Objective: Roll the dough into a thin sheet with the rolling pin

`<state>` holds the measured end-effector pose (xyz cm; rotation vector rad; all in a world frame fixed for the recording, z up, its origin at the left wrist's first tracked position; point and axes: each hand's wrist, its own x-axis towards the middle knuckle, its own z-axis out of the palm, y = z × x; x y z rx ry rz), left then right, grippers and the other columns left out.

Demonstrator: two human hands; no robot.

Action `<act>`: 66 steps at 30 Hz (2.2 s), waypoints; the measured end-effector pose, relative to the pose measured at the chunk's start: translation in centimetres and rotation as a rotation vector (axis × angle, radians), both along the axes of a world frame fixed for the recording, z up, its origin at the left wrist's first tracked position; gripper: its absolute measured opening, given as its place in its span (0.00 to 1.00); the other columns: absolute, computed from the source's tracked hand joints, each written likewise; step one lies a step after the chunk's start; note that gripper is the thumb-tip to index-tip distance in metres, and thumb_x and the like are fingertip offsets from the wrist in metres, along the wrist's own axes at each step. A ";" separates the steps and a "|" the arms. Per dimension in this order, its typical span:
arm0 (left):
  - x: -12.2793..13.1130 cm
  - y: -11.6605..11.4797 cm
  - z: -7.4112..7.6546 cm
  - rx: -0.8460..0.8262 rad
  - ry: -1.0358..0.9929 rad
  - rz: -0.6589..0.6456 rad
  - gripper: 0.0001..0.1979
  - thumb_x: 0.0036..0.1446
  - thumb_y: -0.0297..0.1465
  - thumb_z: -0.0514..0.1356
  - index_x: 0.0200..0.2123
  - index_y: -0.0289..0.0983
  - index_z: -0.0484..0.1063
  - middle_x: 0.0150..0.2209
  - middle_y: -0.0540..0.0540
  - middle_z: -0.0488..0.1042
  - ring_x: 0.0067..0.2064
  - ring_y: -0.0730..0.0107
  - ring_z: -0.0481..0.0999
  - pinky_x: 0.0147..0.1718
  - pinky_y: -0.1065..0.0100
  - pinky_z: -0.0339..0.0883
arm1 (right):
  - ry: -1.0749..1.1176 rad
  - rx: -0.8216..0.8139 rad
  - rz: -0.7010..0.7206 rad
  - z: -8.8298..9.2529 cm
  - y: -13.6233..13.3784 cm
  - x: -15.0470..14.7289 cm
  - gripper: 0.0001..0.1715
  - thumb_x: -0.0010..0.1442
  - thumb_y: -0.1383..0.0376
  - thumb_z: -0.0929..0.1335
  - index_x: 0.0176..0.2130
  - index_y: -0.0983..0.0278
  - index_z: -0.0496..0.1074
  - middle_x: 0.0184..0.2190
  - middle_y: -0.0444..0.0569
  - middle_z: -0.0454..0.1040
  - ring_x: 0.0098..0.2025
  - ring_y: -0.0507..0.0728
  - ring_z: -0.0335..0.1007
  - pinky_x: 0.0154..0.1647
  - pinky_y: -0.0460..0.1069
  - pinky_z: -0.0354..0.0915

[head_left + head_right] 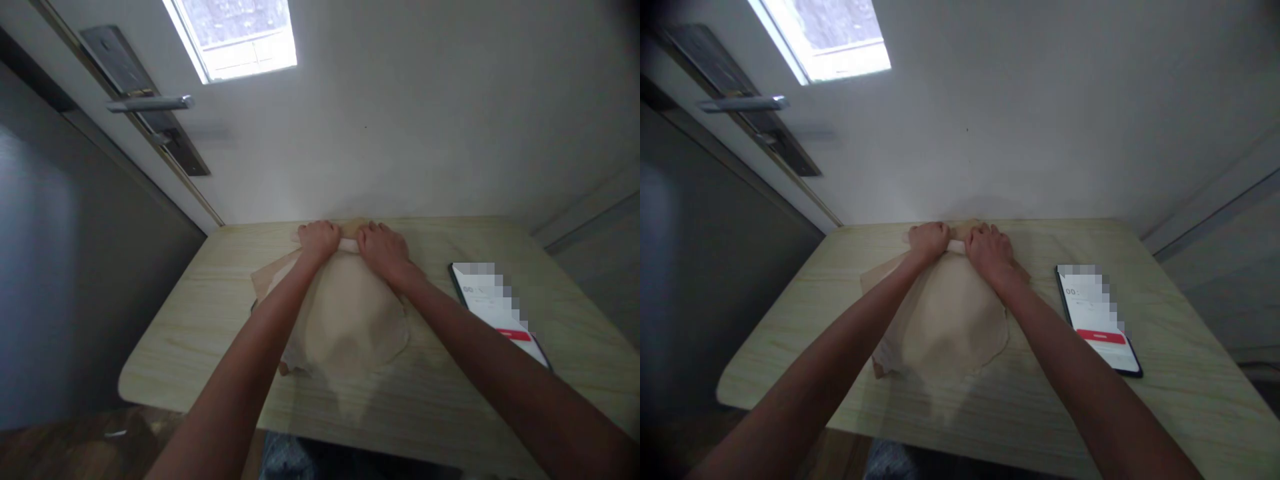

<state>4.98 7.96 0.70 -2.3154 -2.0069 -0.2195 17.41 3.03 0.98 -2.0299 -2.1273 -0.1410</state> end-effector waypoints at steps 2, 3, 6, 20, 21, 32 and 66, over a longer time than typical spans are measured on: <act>-0.2 -0.5 0.0 0.005 0.013 -0.024 0.23 0.57 0.33 0.38 0.38 0.31 0.71 0.37 0.36 0.72 0.40 0.59 0.70 0.40 0.57 0.54 | -0.003 -0.005 0.005 0.1 -0.6 -0.1 0.26 0.61 0.62 0.48 0.40 0.68 0.68 0.43 0.55 0.67 0.45 0.59 0.59 0.38 0.50 0.57; -0.3 -0.8 0.0 0.004 0.018 -0.034 0.23 0.57 0.32 0.37 0.38 0.31 0.71 0.37 0.37 0.72 0.40 0.59 0.70 0.40 0.57 0.54 | -0.005 -0.010 0.007 0.2 -0.8 -0.2 0.26 0.61 0.62 0.48 0.39 0.68 0.68 0.43 0.55 0.67 0.45 0.58 0.59 0.38 0.50 0.57; -0.6 -1.7 0.2 0.006 0.035 -0.047 0.23 0.58 0.32 0.38 0.37 0.31 0.71 0.37 0.38 0.73 0.40 0.60 0.70 0.40 0.57 0.53 | 0.002 -0.017 -0.001 0.3 -1.5 -0.4 0.26 0.61 0.62 0.49 0.39 0.67 0.69 0.43 0.55 0.68 0.45 0.58 0.60 0.38 0.50 0.56; -2.0 -5.4 -0.7 0.205 -0.025 -0.062 0.21 0.58 0.33 0.39 0.39 0.31 0.69 0.41 0.38 0.71 0.49 0.60 0.63 0.48 0.57 0.49 | -0.003 0.145 0.060 -1.0 -4.4 -1.3 0.22 0.60 0.62 0.52 0.44 0.65 0.67 0.48 0.53 0.66 0.49 0.57 0.58 0.47 0.52 0.50; -2.1 -5.6 -0.7 0.212 -0.026 -0.063 0.20 0.58 0.33 0.39 0.40 0.31 0.68 0.42 0.38 0.70 0.49 0.60 0.63 0.49 0.57 0.49 | 0.000 0.145 0.065 -1.1 -4.5 -1.3 0.22 0.60 0.62 0.52 0.45 0.65 0.66 0.49 0.52 0.65 0.50 0.57 0.57 0.48 0.53 0.49; -2.7 -6.3 -1.0 0.224 -0.005 -0.088 0.22 0.58 0.34 0.40 0.47 0.27 0.63 0.50 0.35 0.64 0.52 0.60 0.61 0.50 0.58 0.48 | 0.014 0.142 0.125 -1.7 -4.9 -1.0 0.25 0.61 0.61 0.50 0.49 0.67 0.64 0.51 0.54 0.63 0.52 0.56 0.56 0.51 0.53 0.49; -0.7 -1.4 -0.7 0.083 -0.067 -0.029 0.24 0.58 0.33 0.36 0.36 0.32 0.71 0.35 0.38 0.73 0.38 0.61 0.70 0.41 0.57 0.53 | -0.062 0.017 0.091 -0.3 -0.1 -0.2 0.27 0.62 0.62 0.48 0.42 0.66 0.68 0.45 0.54 0.68 0.46 0.57 0.60 0.42 0.51 0.55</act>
